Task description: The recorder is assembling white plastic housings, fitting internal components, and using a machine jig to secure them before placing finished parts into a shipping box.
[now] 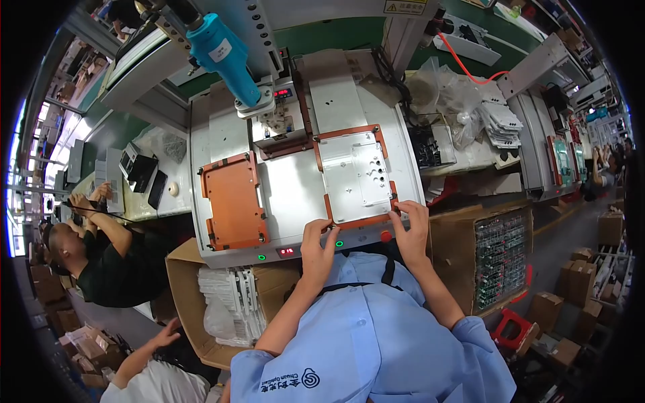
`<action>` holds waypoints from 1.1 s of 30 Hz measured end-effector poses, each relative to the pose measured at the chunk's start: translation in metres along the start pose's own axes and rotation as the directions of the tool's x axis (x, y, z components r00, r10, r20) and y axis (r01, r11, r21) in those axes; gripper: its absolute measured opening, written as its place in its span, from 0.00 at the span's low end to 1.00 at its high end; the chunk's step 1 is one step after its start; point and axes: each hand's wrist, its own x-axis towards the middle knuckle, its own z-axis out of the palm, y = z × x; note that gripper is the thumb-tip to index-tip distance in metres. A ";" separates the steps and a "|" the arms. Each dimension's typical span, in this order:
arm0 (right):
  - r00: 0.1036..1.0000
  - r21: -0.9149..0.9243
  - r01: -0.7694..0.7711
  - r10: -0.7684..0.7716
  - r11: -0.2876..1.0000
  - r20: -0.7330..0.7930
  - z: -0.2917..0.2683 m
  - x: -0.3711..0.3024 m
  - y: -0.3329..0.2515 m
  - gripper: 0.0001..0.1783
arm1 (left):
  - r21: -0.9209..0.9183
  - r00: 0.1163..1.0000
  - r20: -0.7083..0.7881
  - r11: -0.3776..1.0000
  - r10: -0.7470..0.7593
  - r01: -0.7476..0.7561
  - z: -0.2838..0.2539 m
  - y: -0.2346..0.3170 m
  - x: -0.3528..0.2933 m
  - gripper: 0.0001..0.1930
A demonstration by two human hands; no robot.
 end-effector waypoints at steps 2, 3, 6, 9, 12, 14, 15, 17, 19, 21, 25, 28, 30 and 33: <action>1.000 -0.021 0.014 -0.015 1.000 -0.028 0.005 0.002 -0.002 0.11 | 0.011 0.999 0.000 0.999 0.046 -0.046 0.001 -0.001 0.003 0.14; 0.998 0.009 0.049 -0.049 0.999 -0.043 0.010 0.003 -0.001 0.11 | 0.046 0.998 -0.017 0.997 0.062 -0.061 0.001 0.000 0.005 0.13; 0.989 0.058 0.143 -0.140 0.988 -0.052 0.011 0.005 0.002 0.10 | 0.110 0.995 -0.041 0.991 0.086 -0.082 -0.001 0.007 -0.003 0.12; 0.977 0.058 0.214 -0.214 0.975 0.000 0.009 0.006 0.010 0.10 | 0.065 0.990 -0.113 0.995 0.085 -0.078 0.000 0.000 -0.005 0.15; 0.976 0.025 0.217 -0.217 0.976 0.002 0.007 -0.005 0.017 0.10 | -0.083 0.970 -0.047 0.969 -0.239 0.234 0.002 -0.003 -0.009 0.13; 0.978 0.056 0.209 -0.210 0.976 0.006 0.007 -0.010 0.017 0.10 | -0.193 0.920 0.045 0.900 -0.390 0.391 0.001 -0.011 -0.008 0.11; 0.978 0.076 0.208 -0.210 0.975 0.016 0.006 -0.010 0.015 0.09 | -0.196 0.923 0.030 0.903 -0.384 0.382 0.000 -0.008 -0.007 0.11; 0.977 0.080 0.212 -0.214 0.974 0.012 0.006 -0.013 0.017 0.09 | -0.182 0.940 -0.003 0.925 -0.341 0.335 0.001 -0.001 -0.008 0.12; 0.973 0.097 0.230 -0.232 0.968 0.009 0.008 -0.010 0.015 0.10 | -0.136 0.956 -0.032 0.949 -0.291 0.284 0.002 0.001 -0.007 0.12; 0.972 0.095 0.232 -0.234 0.968 0.015 0.009 -0.008 0.015 0.10 | -0.092 0.971 -0.059 0.969 -0.234 0.228 0.003 0.003 -0.005 0.11; 0.967 0.089 0.256 -0.256 0.963 -0.009 0.012 -0.002 0.017 0.10 | 0.097 0.994 -0.107 0.995 0.013 -0.003 0.012 0.004 0.000 0.09; 0.968 0.094 0.251 -0.251 0.963 -0.010 0.011 -0.002 0.017 0.11 | 0.111 0.988 -0.133 0.990 -0.072 0.087 0.013 0.019 -0.001 0.10; 0.974 0.109 0.227 -0.228 0.968 0.000 0.012 -0.005 0.019 0.11 | 0.058 0.964 -0.140 0.970 -0.226 0.236 0.011 0.020 -0.003 0.10; 0.976 0.113 0.216 -0.217 0.970 -0.004 0.010 -0.008 0.017 0.11 | 0.242 0.994 -0.109 0.970 0.000 0.026 0.010 0.005 -0.009 0.13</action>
